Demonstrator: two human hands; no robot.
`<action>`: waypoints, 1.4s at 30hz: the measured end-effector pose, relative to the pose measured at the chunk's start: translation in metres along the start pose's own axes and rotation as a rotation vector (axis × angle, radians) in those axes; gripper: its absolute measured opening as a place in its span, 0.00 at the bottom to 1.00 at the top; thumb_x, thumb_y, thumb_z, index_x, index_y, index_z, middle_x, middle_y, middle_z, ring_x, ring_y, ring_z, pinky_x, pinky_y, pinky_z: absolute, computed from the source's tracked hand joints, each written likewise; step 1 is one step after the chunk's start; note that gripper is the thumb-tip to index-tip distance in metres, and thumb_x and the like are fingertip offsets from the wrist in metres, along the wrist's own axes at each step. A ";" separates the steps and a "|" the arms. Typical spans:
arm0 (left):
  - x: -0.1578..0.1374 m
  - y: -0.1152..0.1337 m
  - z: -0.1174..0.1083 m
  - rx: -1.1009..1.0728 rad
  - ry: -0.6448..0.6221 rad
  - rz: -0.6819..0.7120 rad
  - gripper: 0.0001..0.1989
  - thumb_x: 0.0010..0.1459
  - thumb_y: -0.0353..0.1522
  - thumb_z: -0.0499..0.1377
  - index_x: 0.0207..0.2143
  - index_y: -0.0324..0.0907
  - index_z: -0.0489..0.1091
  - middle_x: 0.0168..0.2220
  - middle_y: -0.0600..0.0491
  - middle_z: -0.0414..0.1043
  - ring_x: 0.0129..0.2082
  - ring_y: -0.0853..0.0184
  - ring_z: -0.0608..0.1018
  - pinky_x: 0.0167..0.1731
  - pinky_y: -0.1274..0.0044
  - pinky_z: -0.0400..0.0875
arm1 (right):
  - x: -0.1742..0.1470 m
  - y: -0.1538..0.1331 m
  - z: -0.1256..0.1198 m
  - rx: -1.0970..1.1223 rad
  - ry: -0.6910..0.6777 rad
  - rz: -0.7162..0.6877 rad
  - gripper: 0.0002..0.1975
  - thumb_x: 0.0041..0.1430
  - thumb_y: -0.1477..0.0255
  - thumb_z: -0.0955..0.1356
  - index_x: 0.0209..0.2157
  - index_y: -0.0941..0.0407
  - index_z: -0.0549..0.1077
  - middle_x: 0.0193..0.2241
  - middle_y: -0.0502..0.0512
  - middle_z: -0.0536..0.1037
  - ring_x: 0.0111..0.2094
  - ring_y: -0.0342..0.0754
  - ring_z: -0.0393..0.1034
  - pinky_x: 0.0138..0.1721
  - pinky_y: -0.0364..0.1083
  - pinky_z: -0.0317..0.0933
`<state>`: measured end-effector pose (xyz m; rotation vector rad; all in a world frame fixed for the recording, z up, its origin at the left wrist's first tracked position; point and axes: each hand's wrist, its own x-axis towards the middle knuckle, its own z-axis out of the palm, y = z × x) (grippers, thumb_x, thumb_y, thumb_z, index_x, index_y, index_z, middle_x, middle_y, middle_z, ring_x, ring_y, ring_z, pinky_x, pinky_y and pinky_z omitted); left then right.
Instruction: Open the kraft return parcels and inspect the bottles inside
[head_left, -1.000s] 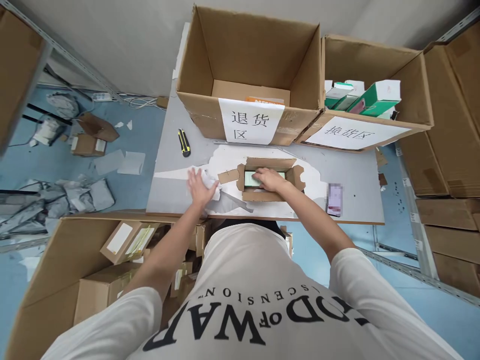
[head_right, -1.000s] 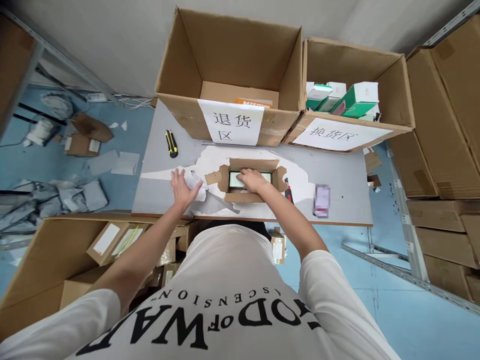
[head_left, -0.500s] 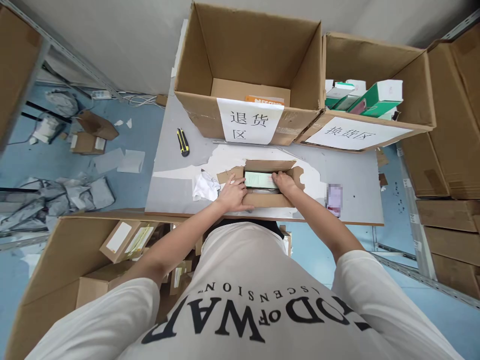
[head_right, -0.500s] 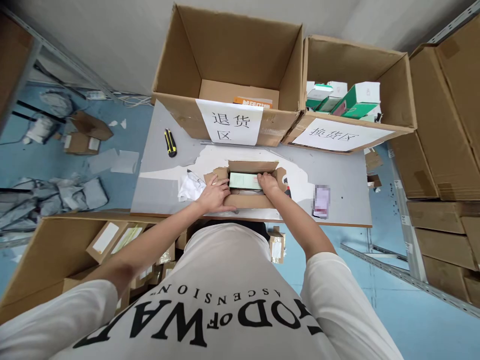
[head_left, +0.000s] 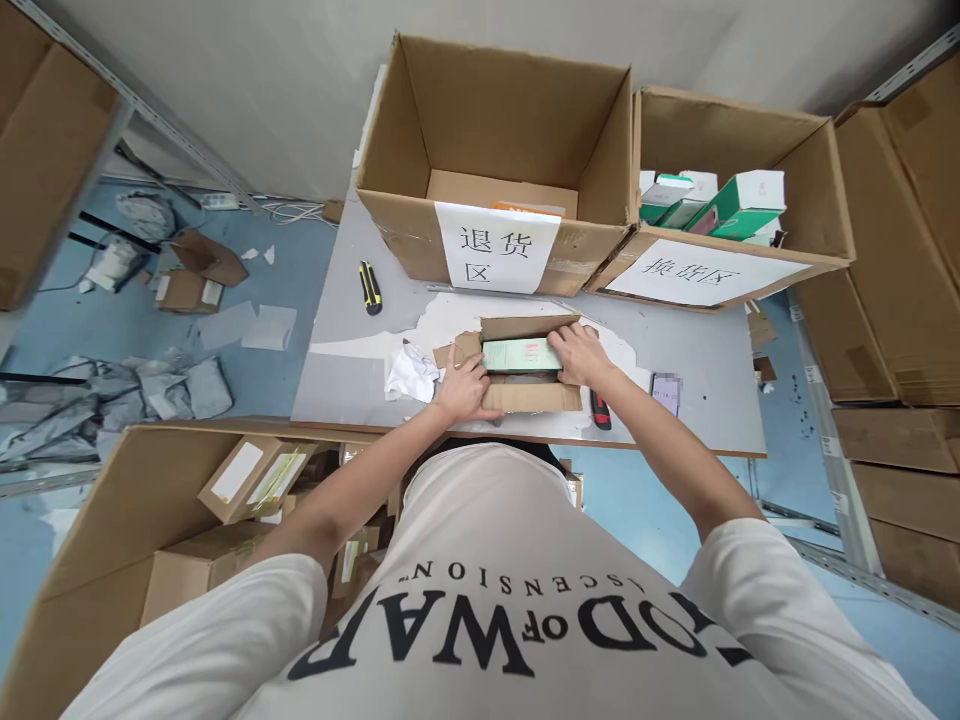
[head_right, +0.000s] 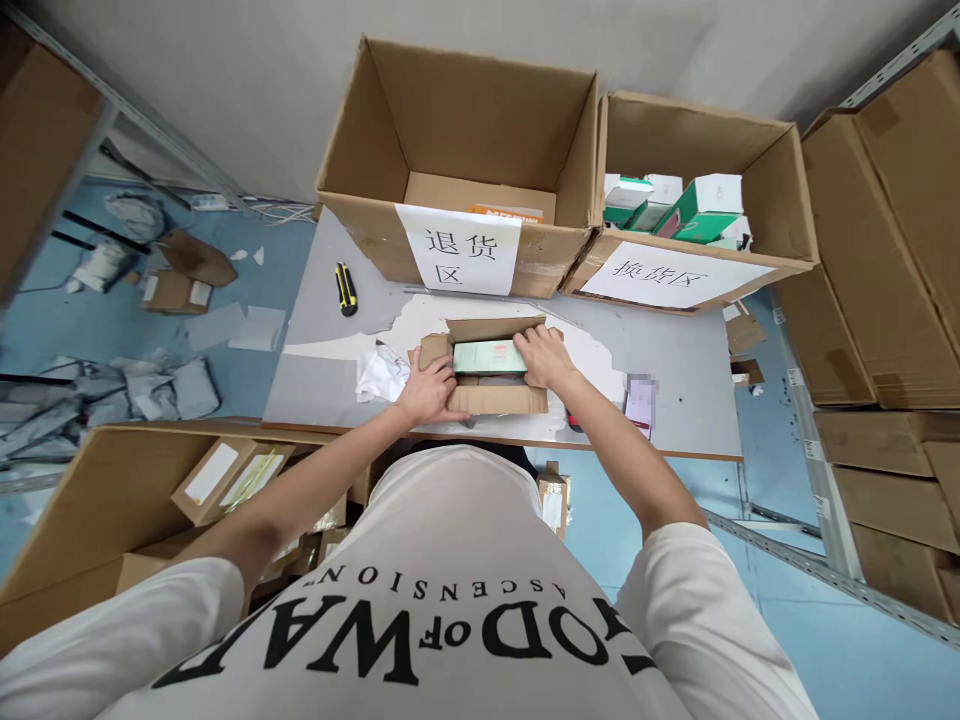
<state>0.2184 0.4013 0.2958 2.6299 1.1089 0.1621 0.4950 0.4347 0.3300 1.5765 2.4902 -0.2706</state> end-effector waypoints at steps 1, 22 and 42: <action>0.001 0.000 0.000 -0.001 -0.004 0.004 0.25 0.48 0.53 0.61 0.35 0.42 0.78 0.40 0.41 0.76 0.59 0.44 0.65 0.62 0.44 0.32 | -0.003 0.003 -0.002 0.067 0.049 -0.006 0.27 0.41 0.72 0.72 0.46 0.59 0.64 0.44 0.66 0.71 0.49 0.63 0.62 0.51 0.58 0.56; 0.020 -0.010 0.019 -0.009 0.090 -0.027 0.15 0.57 0.24 0.51 0.37 0.44 0.77 0.39 0.44 0.77 0.58 0.52 0.69 0.61 0.41 0.31 | 0.008 -0.016 -0.001 0.482 0.266 -0.155 0.28 0.51 0.72 0.68 0.56 0.56 0.66 0.55 0.64 0.63 0.54 0.57 0.63 0.53 0.53 0.61; 0.056 -0.046 -0.017 -0.122 0.151 -0.147 0.33 0.52 0.34 0.62 0.61 0.42 0.60 0.67 0.40 0.51 0.70 0.49 0.45 0.64 0.48 0.30 | -0.099 -0.052 0.020 0.525 0.286 -0.234 0.27 0.49 0.75 0.69 0.54 0.52 0.69 0.54 0.64 0.64 0.55 0.56 0.64 0.52 0.55 0.65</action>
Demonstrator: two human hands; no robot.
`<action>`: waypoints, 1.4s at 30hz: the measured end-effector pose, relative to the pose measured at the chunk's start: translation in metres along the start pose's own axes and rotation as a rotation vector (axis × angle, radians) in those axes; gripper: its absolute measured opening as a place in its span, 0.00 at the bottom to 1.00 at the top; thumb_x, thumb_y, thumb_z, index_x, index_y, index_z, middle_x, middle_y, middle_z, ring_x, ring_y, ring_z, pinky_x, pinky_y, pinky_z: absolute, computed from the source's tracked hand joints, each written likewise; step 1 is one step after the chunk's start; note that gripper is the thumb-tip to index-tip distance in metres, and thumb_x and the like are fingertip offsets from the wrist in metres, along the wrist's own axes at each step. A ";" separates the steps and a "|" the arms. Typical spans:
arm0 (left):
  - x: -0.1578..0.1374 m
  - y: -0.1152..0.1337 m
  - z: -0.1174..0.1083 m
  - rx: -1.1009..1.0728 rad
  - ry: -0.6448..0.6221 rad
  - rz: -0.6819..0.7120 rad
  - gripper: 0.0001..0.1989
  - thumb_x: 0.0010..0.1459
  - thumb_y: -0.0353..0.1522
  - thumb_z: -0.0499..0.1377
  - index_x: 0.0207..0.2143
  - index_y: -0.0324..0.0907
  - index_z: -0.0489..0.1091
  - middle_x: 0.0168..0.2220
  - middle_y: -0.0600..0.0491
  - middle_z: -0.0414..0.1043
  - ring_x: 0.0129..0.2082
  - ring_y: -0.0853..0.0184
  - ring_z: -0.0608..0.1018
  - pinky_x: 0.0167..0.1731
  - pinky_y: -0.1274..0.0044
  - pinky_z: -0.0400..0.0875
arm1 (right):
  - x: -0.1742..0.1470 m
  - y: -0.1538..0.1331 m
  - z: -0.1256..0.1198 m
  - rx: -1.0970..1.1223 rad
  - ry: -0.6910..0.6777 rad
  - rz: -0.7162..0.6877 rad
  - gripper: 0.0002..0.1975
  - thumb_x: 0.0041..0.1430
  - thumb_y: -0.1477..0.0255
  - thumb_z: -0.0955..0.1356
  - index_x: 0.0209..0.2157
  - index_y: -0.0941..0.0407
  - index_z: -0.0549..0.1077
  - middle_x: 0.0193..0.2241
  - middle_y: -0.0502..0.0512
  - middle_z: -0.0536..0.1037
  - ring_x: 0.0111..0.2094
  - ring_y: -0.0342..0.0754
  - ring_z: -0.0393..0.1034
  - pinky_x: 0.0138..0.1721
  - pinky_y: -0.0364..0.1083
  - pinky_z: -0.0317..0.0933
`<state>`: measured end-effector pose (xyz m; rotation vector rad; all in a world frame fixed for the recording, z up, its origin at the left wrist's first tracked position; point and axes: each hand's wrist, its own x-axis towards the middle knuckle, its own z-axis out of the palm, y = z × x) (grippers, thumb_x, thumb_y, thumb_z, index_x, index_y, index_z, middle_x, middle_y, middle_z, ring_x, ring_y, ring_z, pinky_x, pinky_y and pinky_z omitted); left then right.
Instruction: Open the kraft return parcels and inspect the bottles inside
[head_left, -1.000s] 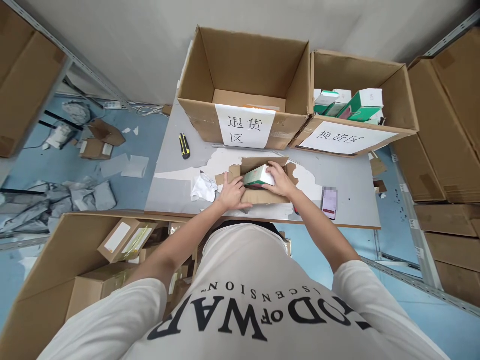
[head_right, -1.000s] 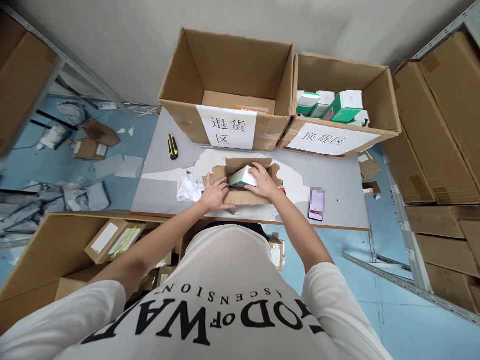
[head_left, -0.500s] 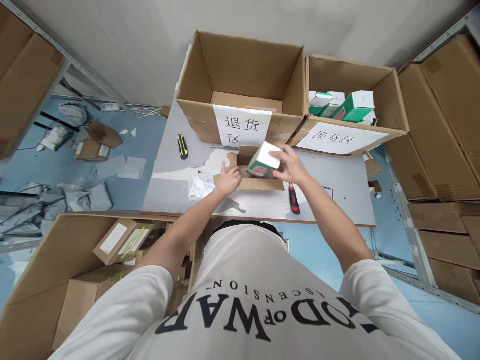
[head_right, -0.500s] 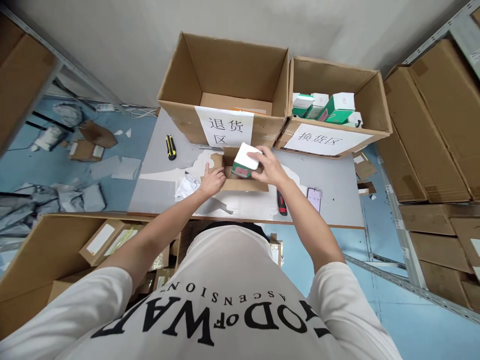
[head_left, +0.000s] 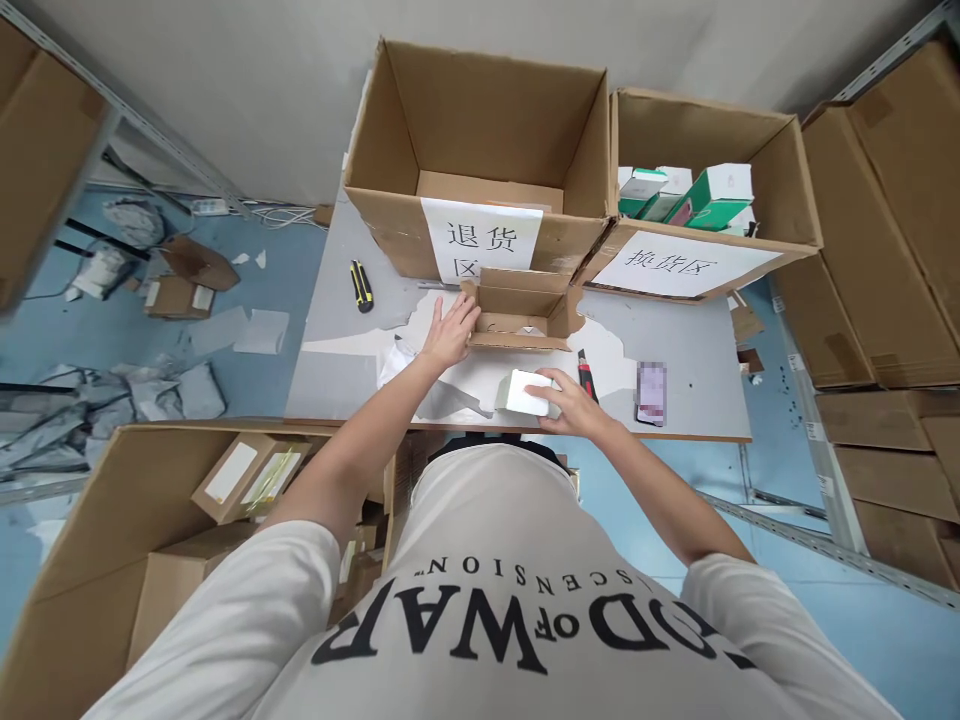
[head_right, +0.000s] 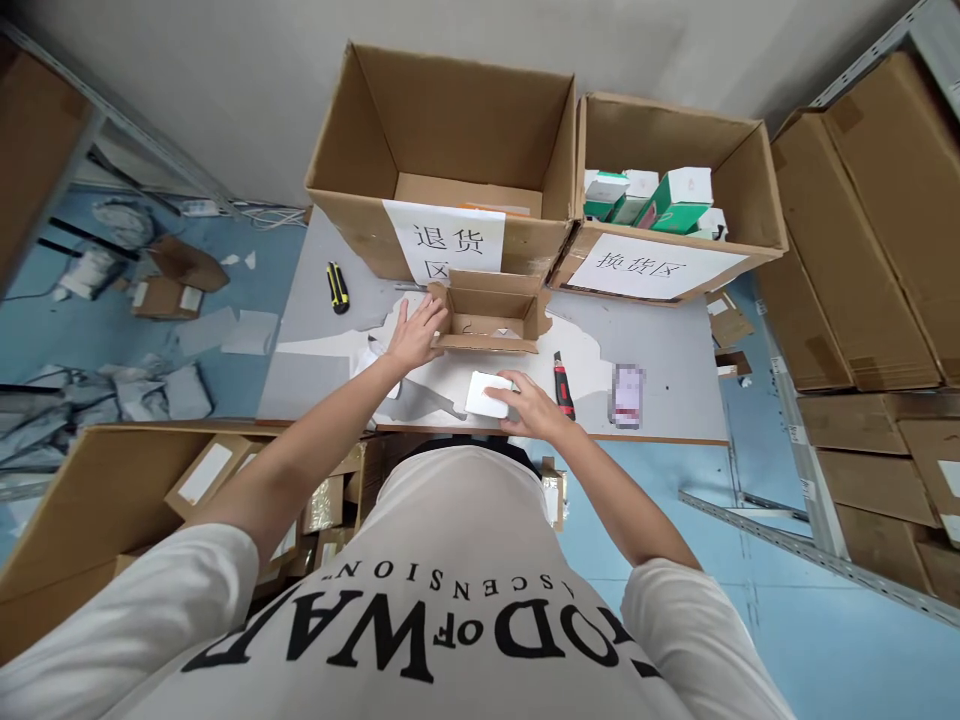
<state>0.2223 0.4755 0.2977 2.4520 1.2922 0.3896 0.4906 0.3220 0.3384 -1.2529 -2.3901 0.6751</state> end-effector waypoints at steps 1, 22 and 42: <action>-0.005 0.002 -0.002 0.011 0.005 -0.007 0.35 0.53 0.34 0.61 0.63 0.42 0.58 0.68 0.40 0.49 0.70 0.49 0.45 0.64 0.49 0.30 | 0.003 0.006 0.012 0.002 -0.018 0.022 0.27 0.49 0.76 0.69 0.53 0.52 0.69 0.54 0.63 0.64 0.55 0.56 0.64 0.52 0.55 0.65; -0.062 0.057 0.067 -0.669 -0.030 -0.051 0.42 0.36 0.46 0.72 0.53 0.42 0.62 0.48 0.46 0.72 0.49 0.54 0.75 0.50 0.65 0.69 | 0.038 -0.006 0.023 -0.024 -0.053 0.209 0.34 0.54 0.60 0.70 0.60 0.56 0.62 0.57 0.63 0.68 0.57 0.61 0.62 0.56 0.58 0.60; -0.071 0.043 0.069 -0.620 0.034 -0.056 0.46 0.38 0.45 0.72 0.59 0.43 0.60 0.37 0.52 0.66 0.34 0.65 0.71 0.39 0.70 0.70 | 0.040 -0.015 0.029 0.066 0.059 0.371 0.23 0.54 0.63 0.70 0.50 0.56 0.67 0.62 0.64 0.62 0.61 0.57 0.60 0.55 0.56 0.63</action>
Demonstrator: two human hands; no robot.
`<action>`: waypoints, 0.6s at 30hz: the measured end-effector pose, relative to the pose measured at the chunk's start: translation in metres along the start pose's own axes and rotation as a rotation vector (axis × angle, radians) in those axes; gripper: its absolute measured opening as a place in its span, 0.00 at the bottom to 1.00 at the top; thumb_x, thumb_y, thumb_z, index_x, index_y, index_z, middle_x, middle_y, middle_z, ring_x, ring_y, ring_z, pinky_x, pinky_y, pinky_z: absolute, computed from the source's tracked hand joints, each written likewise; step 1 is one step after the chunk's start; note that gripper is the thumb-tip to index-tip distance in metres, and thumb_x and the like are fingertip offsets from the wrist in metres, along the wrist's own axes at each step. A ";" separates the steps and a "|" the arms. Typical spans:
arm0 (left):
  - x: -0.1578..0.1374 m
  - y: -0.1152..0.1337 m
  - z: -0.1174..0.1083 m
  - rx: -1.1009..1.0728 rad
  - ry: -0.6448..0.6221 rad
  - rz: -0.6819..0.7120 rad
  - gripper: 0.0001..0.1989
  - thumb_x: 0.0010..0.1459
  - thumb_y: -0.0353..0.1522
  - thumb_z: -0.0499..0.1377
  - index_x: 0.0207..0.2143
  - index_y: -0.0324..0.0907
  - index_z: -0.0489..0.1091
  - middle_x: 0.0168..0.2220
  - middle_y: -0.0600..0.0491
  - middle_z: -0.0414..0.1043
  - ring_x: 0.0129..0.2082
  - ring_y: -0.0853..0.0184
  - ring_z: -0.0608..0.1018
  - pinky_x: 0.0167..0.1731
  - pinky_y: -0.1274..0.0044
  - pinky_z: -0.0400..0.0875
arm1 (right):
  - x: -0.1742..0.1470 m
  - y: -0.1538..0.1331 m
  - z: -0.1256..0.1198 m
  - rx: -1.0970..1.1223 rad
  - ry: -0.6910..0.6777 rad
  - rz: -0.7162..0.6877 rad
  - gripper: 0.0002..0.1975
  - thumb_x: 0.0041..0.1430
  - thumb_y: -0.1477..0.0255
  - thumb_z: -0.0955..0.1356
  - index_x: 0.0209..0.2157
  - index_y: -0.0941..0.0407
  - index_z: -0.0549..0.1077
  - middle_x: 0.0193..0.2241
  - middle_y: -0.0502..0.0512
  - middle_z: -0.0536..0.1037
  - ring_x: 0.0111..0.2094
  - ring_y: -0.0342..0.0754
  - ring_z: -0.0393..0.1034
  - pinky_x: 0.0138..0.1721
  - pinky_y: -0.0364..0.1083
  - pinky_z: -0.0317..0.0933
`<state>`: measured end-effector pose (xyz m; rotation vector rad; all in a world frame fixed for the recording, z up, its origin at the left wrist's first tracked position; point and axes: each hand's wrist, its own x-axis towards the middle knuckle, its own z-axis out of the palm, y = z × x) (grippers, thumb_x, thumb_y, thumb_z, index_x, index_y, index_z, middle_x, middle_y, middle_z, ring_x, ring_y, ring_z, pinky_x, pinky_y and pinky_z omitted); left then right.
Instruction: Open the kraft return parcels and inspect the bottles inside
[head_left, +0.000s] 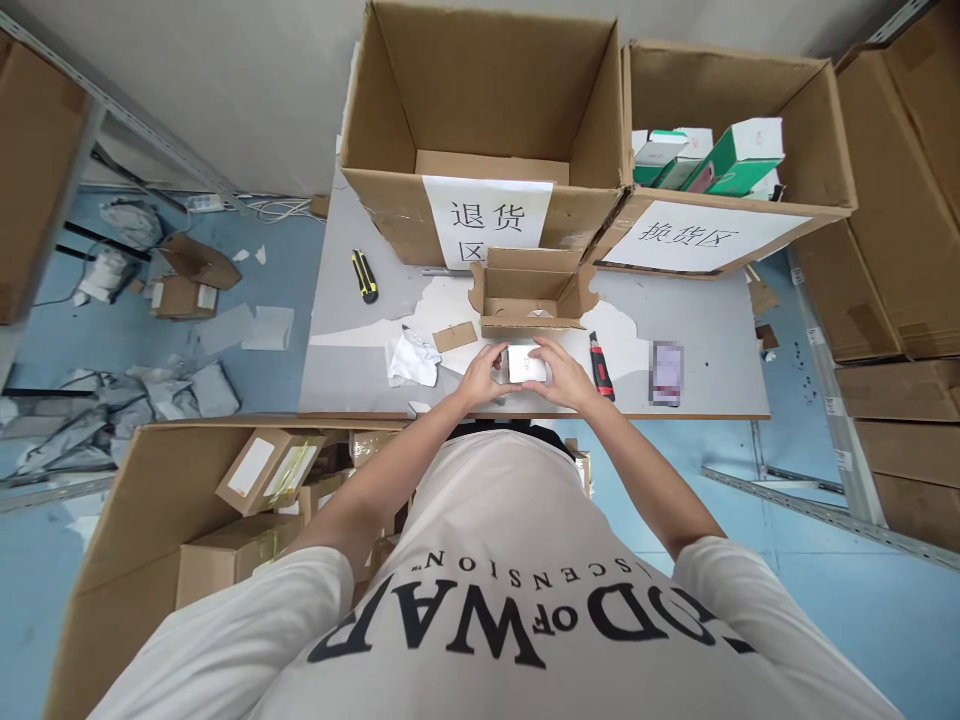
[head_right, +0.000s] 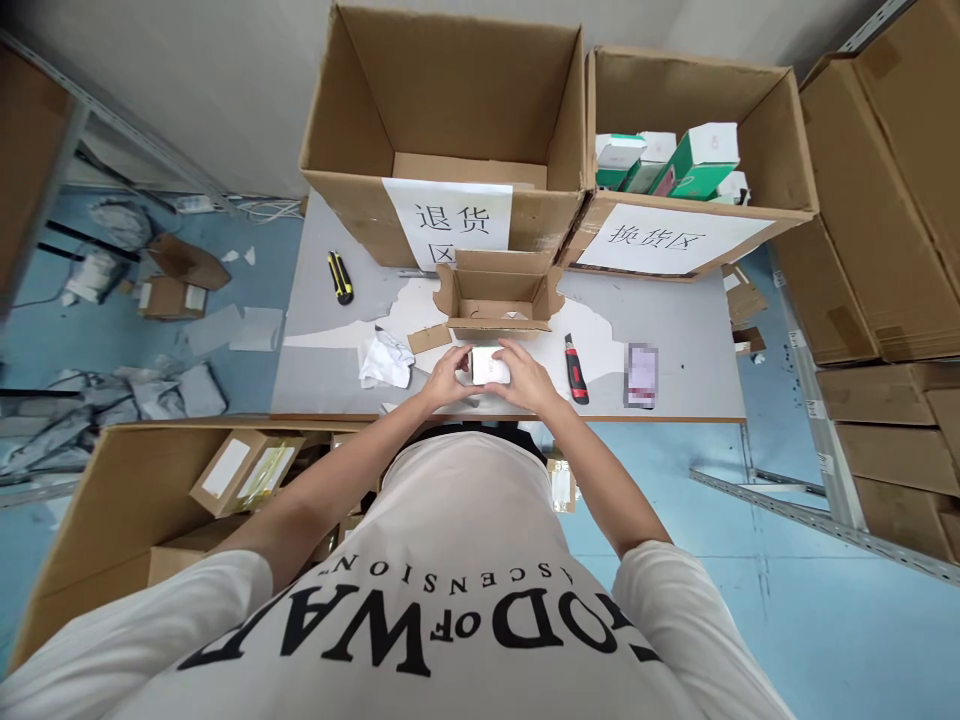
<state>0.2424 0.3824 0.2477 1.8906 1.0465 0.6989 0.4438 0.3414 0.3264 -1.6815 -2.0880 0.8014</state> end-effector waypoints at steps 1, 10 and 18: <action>0.001 0.001 0.000 0.016 0.018 0.011 0.44 0.37 0.45 0.72 0.56 0.42 0.63 0.39 0.51 0.66 0.34 0.65 0.71 0.38 0.69 0.70 | 0.003 -0.005 0.000 -0.013 0.023 0.052 0.23 0.55 0.62 0.69 0.51 0.56 0.67 0.61 0.63 0.63 0.60 0.57 0.61 0.54 0.55 0.63; 0.000 0.008 0.006 0.048 0.079 -0.010 0.29 0.40 0.34 0.69 0.46 0.42 0.64 0.39 0.51 0.66 0.40 0.62 0.72 0.38 0.70 0.71 | 0.030 -0.049 0.015 -0.198 -0.073 0.410 0.26 0.57 0.61 0.65 0.57 0.53 0.64 0.58 0.62 0.65 0.50 0.60 0.69 0.45 0.56 0.66; 0.001 0.011 0.011 -0.018 0.044 -0.050 0.33 0.39 0.37 0.70 0.48 0.43 0.62 0.45 0.48 0.67 0.46 0.58 0.73 0.41 0.67 0.73 | 0.023 -0.038 -0.006 -0.124 -0.080 0.268 0.27 0.61 0.71 0.57 0.61 0.60 0.60 0.59 0.66 0.66 0.57 0.58 0.64 0.55 0.56 0.60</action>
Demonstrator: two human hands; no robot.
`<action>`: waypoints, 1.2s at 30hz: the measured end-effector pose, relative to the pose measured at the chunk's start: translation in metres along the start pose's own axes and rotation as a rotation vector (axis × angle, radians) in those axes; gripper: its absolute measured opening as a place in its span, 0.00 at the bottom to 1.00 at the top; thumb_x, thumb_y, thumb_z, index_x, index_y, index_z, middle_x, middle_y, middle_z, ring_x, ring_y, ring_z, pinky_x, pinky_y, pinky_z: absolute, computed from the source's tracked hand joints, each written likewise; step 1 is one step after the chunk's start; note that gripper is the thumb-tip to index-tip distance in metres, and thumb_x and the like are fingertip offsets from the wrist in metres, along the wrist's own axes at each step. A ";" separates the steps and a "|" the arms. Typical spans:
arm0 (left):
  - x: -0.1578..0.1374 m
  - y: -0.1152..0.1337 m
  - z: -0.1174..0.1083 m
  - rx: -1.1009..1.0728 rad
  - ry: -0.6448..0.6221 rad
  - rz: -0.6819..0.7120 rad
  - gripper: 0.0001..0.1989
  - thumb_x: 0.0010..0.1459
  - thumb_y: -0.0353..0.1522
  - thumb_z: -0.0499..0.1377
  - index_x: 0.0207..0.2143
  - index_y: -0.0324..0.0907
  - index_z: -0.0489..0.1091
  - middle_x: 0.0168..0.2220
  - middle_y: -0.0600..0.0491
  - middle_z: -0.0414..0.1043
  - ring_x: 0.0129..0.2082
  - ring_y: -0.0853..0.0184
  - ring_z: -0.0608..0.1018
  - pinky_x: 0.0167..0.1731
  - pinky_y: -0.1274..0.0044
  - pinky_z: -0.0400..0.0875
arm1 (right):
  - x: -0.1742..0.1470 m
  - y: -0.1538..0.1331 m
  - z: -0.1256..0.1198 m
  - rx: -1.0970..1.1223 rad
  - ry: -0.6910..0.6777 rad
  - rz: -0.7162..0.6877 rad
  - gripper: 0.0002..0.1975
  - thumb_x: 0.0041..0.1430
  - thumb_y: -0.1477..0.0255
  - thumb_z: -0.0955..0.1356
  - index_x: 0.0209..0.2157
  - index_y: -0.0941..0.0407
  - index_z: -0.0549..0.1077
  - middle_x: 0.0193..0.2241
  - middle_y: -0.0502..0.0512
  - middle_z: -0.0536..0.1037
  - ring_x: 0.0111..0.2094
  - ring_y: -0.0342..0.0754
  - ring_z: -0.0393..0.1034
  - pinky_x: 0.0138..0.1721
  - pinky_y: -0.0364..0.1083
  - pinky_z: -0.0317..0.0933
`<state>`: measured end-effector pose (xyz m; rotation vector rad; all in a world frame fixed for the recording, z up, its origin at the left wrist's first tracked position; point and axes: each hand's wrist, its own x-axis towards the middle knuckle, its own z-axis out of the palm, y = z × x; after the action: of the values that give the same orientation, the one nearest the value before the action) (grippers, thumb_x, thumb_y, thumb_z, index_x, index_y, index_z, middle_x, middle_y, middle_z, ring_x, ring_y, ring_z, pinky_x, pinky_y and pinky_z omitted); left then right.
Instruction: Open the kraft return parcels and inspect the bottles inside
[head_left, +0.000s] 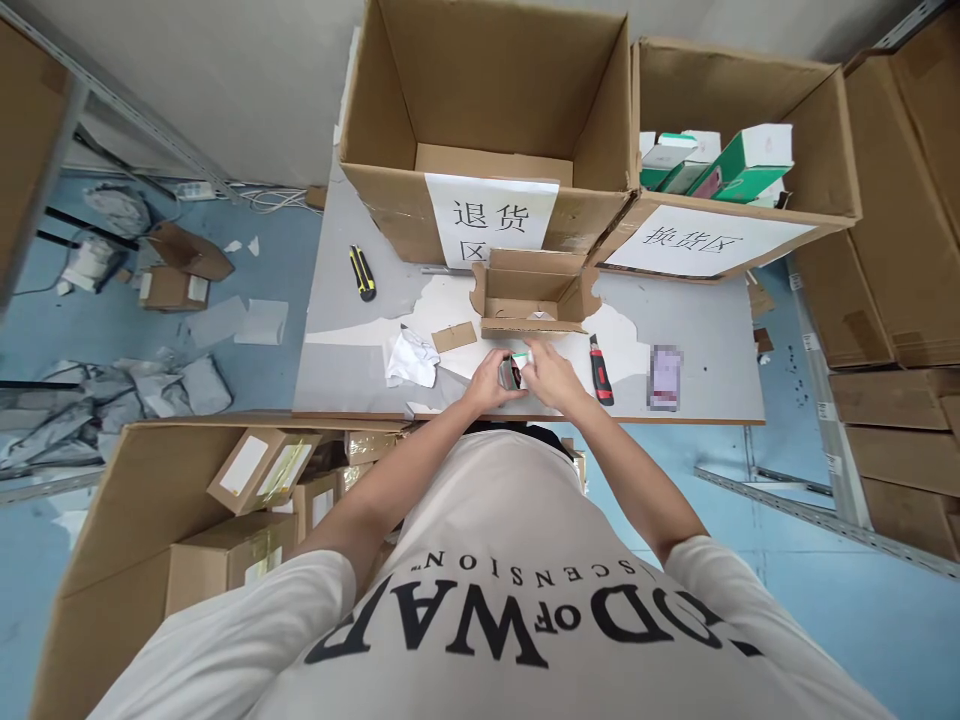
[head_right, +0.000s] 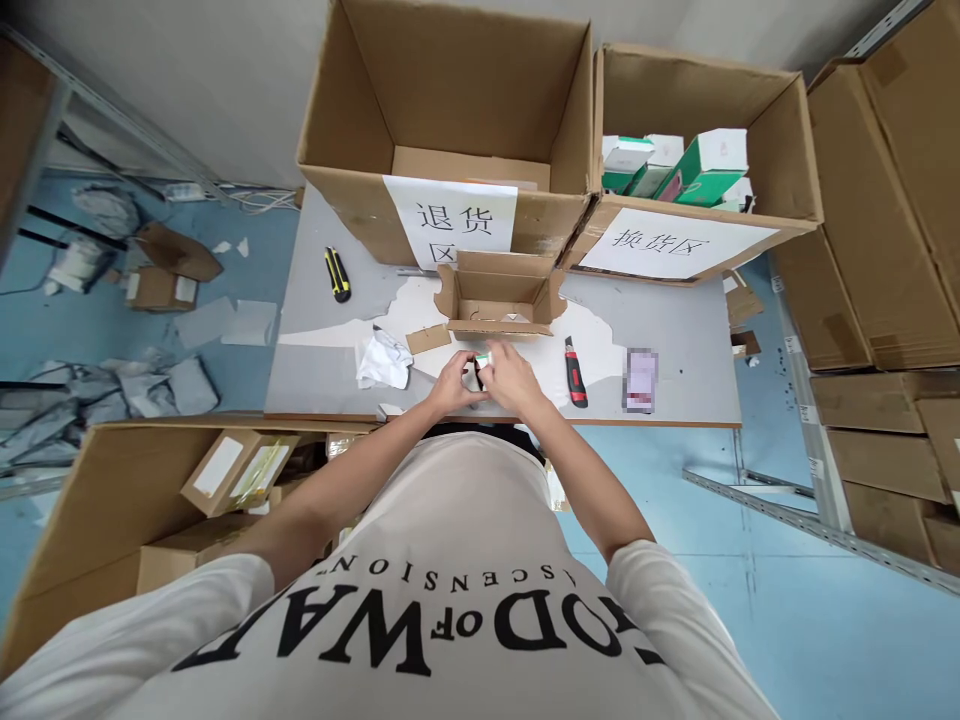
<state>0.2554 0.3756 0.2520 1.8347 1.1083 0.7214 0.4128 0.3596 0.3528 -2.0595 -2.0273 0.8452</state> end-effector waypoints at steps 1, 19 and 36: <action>-0.001 -0.001 -0.001 -0.011 -0.005 -0.011 0.35 0.38 0.37 0.71 0.48 0.43 0.61 0.46 0.48 0.67 0.46 0.58 0.73 0.41 0.67 0.74 | -0.002 0.008 -0.006 0.060 0.019 -0.023 0.28 0.62 0.73 0.55 0.63 0.59 0.56 0.59 0.63 0.67 0.57 0.56 0.64 0.55 0.55 0.61; 0.002 -0.003 -0.007 0.013 -0.050 -0.027 0.39 0.35 0.39 0.73 0.49 0.43 0.60 0.48 0.47 0.66 0.48 0.57 0.73 0.42 0.66 0.74 | -0.021 0.035 -0.023 -0.230 -0.163 -0.538 0.17 0.57 0.85 0.58 0.35 0.55 0.74 0.38 0.55 0.77 0.39 0.49 0.69 0.43 0.48 0.61; 0.004 -0.008 -0.008 0.004 -0.093 0.009 0.39 0.35 0.30 0.70 0.51 0.44 0.60 0.47 0.48 0.65 0.49 0.54 0.72 0.42 0.64 0.73 | 0.015 0.026 -0.034 -0.472 -0.253 -0.478 0.29 0.52 0.74 0.72 0.56 0.49 0.66 0.56 0.57 0.69 0.45 0.54 0.72 0.32 0.44 0.61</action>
<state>0.2474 0.3844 0.2494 1.8588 1.0420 0.6332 0.4507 0.3813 0.3643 -1.5684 -2.9224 0.5989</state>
